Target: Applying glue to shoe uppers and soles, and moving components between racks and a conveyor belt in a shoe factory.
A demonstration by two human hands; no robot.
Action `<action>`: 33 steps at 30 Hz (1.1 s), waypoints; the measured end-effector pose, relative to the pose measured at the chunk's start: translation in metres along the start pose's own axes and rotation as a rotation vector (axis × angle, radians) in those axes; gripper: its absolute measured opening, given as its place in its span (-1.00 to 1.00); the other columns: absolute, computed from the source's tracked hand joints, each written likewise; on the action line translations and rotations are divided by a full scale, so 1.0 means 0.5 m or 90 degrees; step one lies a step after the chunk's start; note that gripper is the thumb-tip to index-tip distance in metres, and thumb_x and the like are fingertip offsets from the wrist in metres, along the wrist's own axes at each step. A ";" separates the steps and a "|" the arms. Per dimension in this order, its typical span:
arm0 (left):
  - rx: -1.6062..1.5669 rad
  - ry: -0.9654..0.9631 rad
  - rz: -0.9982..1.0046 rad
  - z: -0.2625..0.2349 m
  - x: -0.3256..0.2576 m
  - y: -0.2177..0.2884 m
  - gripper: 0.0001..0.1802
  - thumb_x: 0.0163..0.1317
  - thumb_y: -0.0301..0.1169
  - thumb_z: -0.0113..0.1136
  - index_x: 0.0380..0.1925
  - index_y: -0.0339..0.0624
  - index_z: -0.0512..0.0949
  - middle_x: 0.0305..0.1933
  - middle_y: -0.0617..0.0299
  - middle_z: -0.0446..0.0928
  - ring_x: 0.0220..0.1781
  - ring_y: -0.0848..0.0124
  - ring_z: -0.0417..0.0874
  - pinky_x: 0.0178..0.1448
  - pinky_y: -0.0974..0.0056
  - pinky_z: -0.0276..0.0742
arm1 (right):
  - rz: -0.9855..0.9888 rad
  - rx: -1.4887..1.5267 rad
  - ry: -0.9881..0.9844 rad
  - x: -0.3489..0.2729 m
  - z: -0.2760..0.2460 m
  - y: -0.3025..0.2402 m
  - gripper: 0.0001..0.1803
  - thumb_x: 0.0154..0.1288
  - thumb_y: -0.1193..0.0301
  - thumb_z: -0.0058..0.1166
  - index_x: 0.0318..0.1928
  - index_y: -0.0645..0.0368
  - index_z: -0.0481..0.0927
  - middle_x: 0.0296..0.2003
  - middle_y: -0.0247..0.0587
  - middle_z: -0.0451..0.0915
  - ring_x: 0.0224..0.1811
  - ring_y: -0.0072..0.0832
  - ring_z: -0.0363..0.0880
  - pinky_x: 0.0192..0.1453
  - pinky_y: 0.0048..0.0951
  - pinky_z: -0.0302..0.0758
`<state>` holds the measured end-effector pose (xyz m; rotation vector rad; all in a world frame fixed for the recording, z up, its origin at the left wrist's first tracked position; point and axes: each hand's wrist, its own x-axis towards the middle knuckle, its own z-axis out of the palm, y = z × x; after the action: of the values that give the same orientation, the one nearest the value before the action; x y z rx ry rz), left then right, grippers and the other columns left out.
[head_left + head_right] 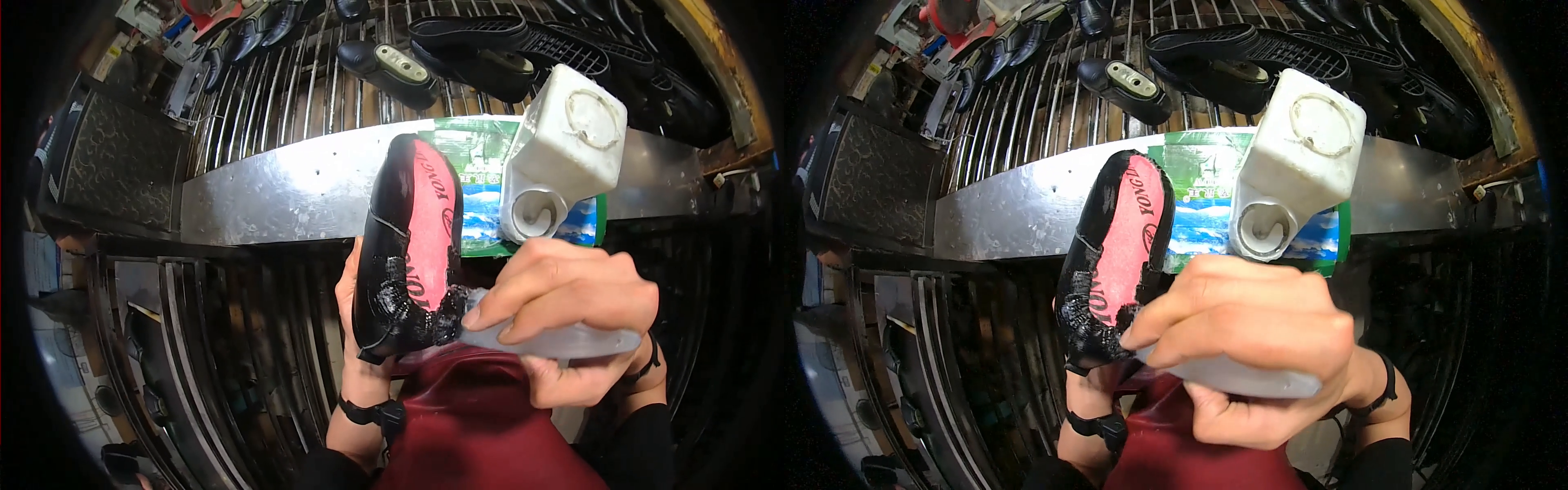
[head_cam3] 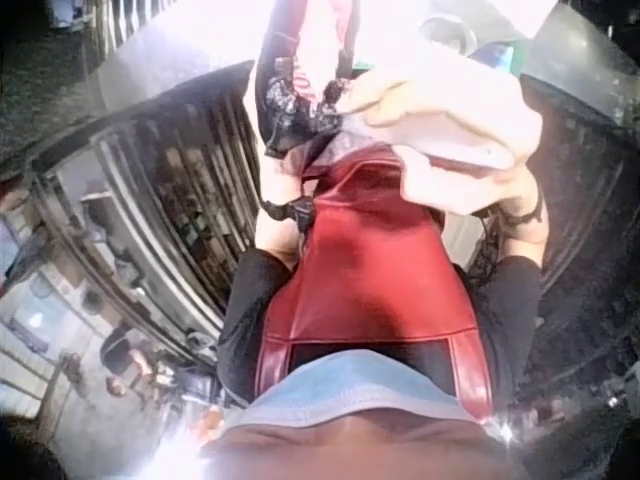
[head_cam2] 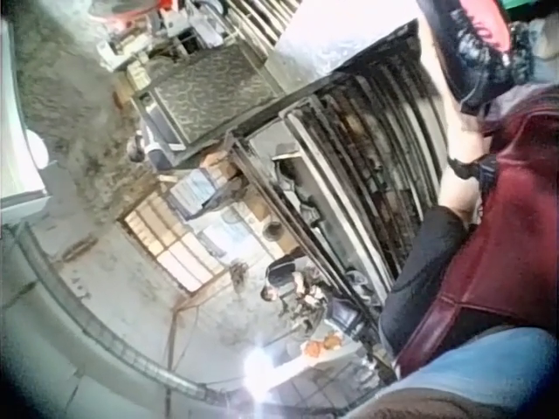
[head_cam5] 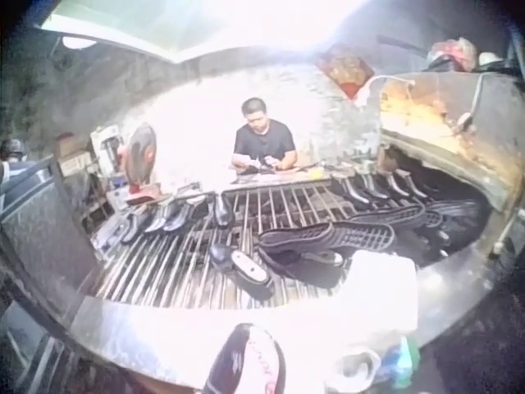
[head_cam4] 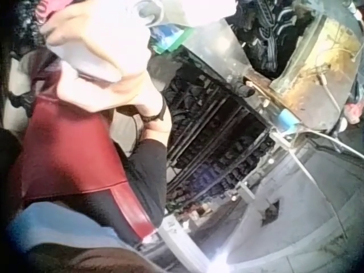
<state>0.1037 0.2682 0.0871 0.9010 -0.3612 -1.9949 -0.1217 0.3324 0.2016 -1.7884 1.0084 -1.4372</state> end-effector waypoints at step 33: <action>0.283 -0.320 0.345 -0.159 -0.078 0.065 -0.15 -0.43 -0.68 0.74 0.10 -0.30 0.76 0.05 -0.26 0.77 -0.05 0.27 0.68 0.18 0.18 0.63 | 0.317 0.321 0.299 0.089 -0.008 -0.021 -0.84 0.40 0.51 0.30 -0.28 0.41 0.69 -0.47 -0.04 0.72 -0.65 -0.50 0.61 -0.62 -0.48 0.46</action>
<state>0.1936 0.2892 0.0679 0.4645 -1.2320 -1.6230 -0.1186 0.2994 0.2332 -0.7866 1.0898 -1.6202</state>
